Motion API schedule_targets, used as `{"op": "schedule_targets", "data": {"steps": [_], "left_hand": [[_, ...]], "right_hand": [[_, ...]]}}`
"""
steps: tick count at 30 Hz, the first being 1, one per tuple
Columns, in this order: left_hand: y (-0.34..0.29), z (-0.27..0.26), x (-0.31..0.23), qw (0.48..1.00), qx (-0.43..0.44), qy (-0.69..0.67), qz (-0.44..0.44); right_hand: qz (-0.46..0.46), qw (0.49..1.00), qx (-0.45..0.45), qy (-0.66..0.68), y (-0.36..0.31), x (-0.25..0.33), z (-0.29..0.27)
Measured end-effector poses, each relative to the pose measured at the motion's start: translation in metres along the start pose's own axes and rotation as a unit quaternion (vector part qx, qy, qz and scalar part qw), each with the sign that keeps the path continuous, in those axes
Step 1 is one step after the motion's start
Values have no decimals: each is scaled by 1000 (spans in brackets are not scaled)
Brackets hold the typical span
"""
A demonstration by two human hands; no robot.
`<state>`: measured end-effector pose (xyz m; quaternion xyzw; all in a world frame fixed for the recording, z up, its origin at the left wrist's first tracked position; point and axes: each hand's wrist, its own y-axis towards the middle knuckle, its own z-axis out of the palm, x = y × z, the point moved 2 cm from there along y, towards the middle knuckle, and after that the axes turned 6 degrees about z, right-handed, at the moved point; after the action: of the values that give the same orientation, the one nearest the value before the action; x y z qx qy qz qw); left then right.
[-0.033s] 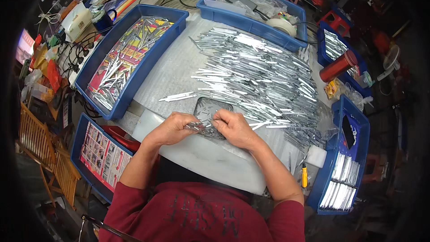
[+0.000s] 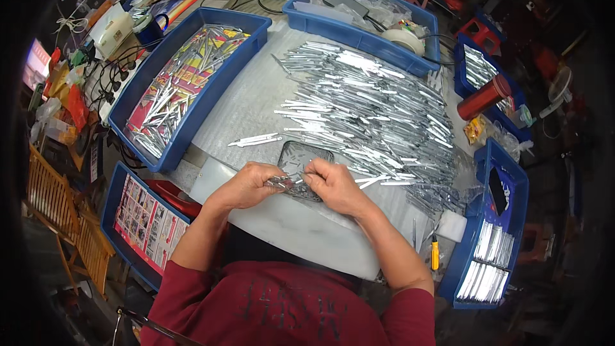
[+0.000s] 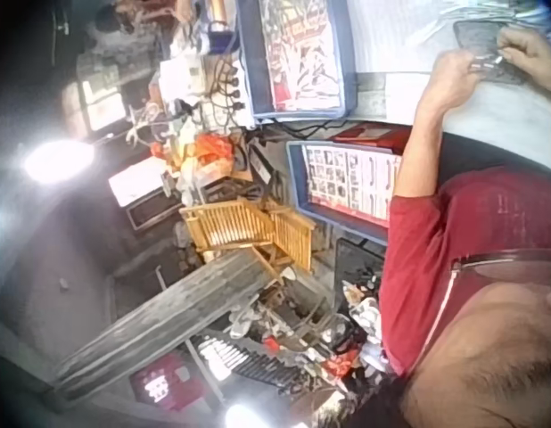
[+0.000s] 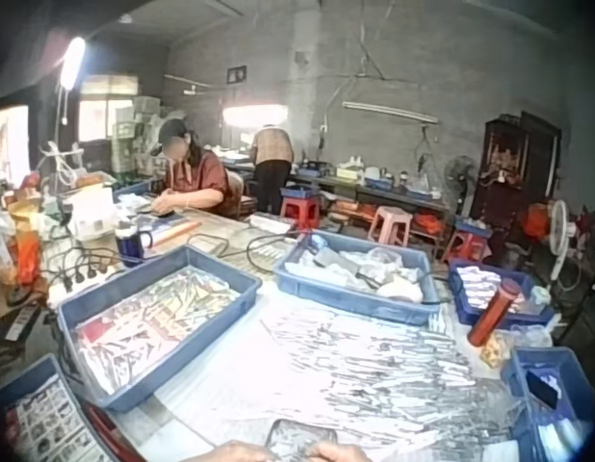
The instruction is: The person picks up small metal strips by hand and sorts them into a small container.
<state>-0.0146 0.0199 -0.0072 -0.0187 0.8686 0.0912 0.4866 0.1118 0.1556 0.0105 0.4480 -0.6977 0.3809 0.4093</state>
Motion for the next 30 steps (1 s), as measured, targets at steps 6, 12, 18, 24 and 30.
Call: {"op": "schedule_targets", "data": {"steps": [6, 12, 18, 24, 30], "left_hand": [[1, -6, -8, 1000, 2, 0, -22], [8, -28, 14, 994, 10, 19, -111], [31, -58, 20, 962, -43, -216, -159], [77, -95, 58, 984, -141, -20, -111], [125, -126, 74, 948, -190, 237, -90]], "right_hand": [[7, 999, -39, 32, 2, -5, 8], [-4, 995, -82, 62, 2, -14, 6], [13, 992, -77, 97, -14, -30, 3], [23, 990, -66, 123, -24, -26, 6], [20, 989, -54, 134, -25, -31, 6]]}}
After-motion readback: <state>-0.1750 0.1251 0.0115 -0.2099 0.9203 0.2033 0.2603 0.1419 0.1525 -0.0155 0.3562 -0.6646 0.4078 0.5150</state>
